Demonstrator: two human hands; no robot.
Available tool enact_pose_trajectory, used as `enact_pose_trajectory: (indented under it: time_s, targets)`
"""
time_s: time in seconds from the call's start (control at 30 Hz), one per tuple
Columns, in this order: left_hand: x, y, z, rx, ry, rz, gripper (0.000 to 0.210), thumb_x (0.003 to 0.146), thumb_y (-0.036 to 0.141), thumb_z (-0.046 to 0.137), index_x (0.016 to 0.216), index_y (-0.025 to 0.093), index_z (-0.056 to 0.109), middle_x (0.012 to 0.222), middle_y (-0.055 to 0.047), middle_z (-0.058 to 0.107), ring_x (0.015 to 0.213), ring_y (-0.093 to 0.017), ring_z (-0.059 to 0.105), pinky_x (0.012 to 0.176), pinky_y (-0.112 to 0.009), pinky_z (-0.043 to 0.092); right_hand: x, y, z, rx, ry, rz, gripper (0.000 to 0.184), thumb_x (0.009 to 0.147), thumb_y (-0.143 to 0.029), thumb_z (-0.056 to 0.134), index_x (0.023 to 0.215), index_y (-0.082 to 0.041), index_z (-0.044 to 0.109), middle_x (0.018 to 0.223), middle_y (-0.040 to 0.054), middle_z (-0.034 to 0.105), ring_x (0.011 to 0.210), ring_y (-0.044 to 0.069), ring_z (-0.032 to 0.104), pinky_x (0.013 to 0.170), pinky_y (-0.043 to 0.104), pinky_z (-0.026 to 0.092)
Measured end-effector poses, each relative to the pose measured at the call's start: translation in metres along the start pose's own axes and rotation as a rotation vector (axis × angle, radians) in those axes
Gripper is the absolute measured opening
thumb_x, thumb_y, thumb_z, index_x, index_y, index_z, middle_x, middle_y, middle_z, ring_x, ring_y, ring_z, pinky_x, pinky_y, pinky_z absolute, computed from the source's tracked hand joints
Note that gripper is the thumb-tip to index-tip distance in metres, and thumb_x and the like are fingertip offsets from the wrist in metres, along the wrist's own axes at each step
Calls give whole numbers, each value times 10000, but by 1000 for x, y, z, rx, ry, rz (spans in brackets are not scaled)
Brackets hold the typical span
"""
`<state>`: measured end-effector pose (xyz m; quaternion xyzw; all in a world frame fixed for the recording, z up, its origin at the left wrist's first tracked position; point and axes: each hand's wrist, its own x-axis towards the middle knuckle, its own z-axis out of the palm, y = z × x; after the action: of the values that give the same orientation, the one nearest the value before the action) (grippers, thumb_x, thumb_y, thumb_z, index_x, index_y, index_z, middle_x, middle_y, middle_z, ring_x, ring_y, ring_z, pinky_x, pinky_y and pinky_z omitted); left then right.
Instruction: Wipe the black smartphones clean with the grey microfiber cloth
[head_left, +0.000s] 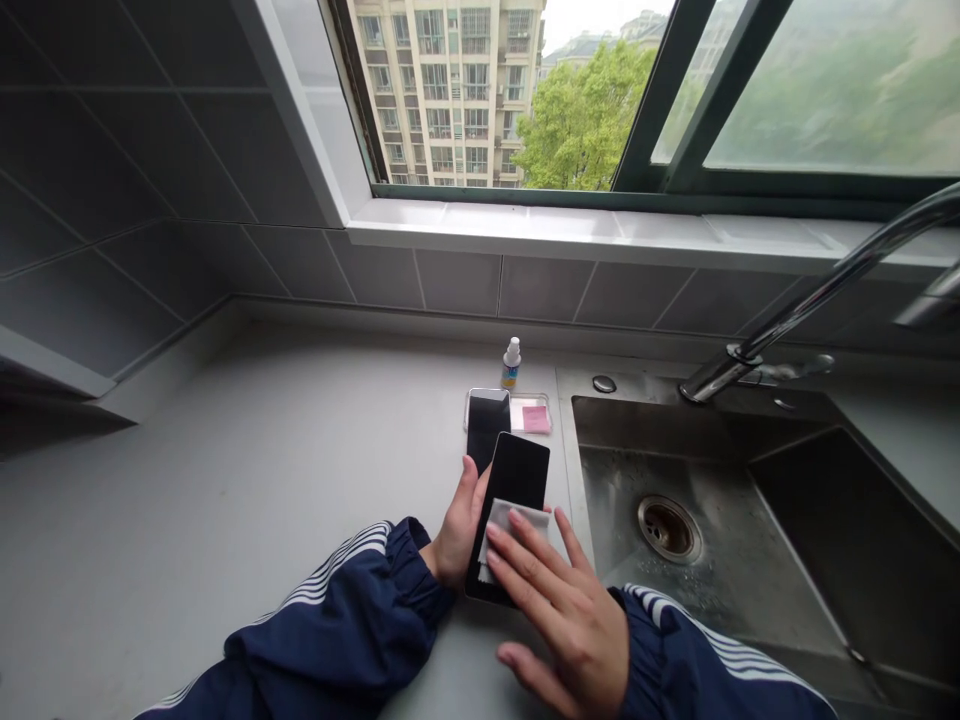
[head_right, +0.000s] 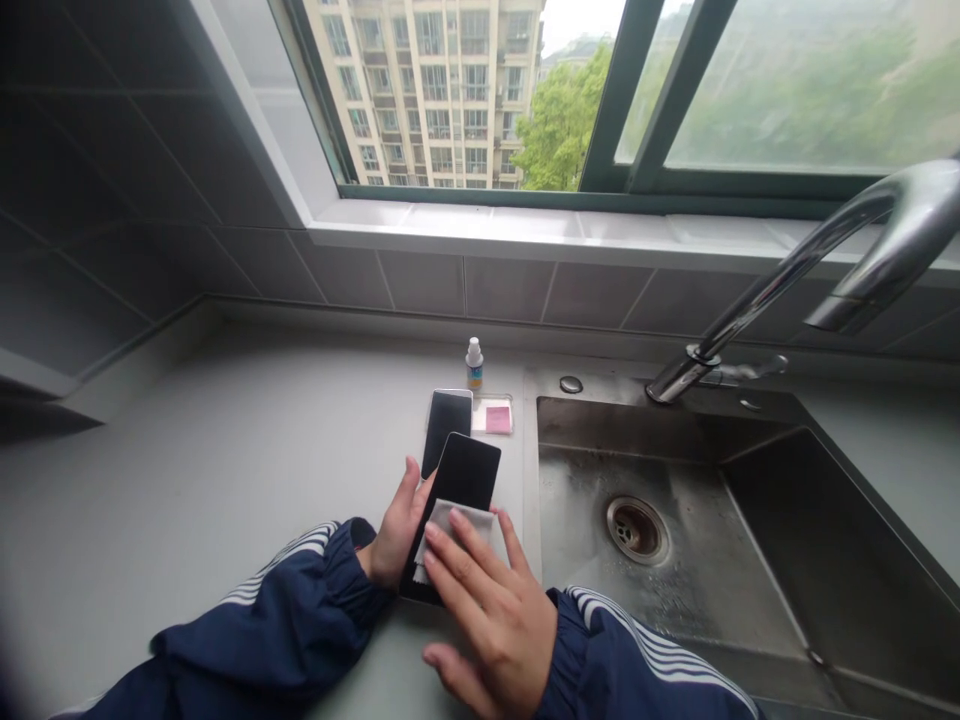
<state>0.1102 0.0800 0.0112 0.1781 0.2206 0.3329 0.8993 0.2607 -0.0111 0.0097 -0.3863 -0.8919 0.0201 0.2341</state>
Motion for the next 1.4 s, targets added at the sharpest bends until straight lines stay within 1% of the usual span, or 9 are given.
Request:
enact_pose_trajectory:
  time_s: [0.1, 0.17, 0.37, 0.63, 0.7, 0.87, 0.97, 1.1, 1.4]
  targets:
    - [-3, 0, -1, 68, 26, -37, 799, 860, 763, 258, 1379, 186, 449, 1027, -172, 701, 751, -263, 699, 701, -403, 523, 0, -5, 1, 15, -24, -131, 611, 965, -482, 443, 1423, -79, 443, 1496, 122, 424, 1444, 327, 289, 1187, 626, 19]
    - [-3, 0, -1, 86, -1, -50, 833, 843, 787, 246, 1369, 176, 456, 1029, -185, 697, 718, -276, 696, 674, -421, 521, 0, -5, 1, 23, -13, -142, 594, 975, -486, 428, 1415, -87, 456, 1483, 115, 444, 1438, 319, 306, 1188, 624, 16]
    - [-1, 0, -2, 114, -113, 8, 764, 890, 716, 289, 1383, 171, 496, 1097, -158, 685, 913, -236, 676, 776, -318, 500, 0, 8, -2, 4, 53, 55, 551, 1002, -414, 375, 1443, -86, 416, 1498, 135, 423, 1433, 326, 317, 1186, 628, 68]
    - [-3, -7, -10, 315, -226, 17, 696, 940, 635, 259, 1402, 174, 501, 1275, -143, 622, 1180, -271, 567, 995, -363, 400, -3, 16, 2, -78, 173, 272, 631, 951, -343, 475, 1499, -79, 311, 1545, 179, 322, 1453, 373, 243, 1166, 630, 145]
    - [-3, -7, -10, 334, -233, -18, 708, 934, 649, 247, 1412, 185, 487, 1261, -139, 633, 1158, -269, 584, 967, -362, 419, -1, 13, 1, -69, 168, 240, 628, 935, -324, 506, 1486, -73, 335, 1532, 179, 347, 1449, 373, 253, 1167, 636, 136]
    - [-3, -2, -7, 259, -194, -75, 791, 901, 705, 236, 1398, 145, 493, 1125, -164, 682, 967, -254, 664, 867, -357, 471, 0, 6, -4, 39, 87, -17, 474, 923, -269, 524, 1371, -117, 501, 1444, 103, 502, 1408, 327, 367, 1179, 654, 36]
    - [0, 4, -5, 120, -181, -100, 812, 898, 712, 195, 1428, 150, 446, 1041, -156, 696, 824, -218, 671, 769, -330, 483, 0, 7, -4, 65, 73, -51, 432, 922, -263, 524, 1331, -126, 541, 1423, 92, 527, 1399, 316, 387, 1181, 649, 14]
    - [4, 9, -6, -43, -184, -100, 765, 923, 678, 193, 1401, 150, 473, 929, -102, 691, 693, -147, 632, 675, -258, 463, 1, 15, -4, 44, 115, 61, 442, 927, -230, 500, 1360, -144, 519, 1424, 102, 528, 1398, 297, 393, 1189, 622, 67]
    - [0, -1, -11, 206, -234, -85, 678, 948, 618, 253, 1387, 168, 508, 1107, -147, 679, 1013, -258, 643, 904, -377, 461, -2, 25, -2, -79, 218, 277, 567, 928, -233, 473, 1474, -122, 370, 1515, 146, 396, 1440, 343, 295, 1169, 641, 80]
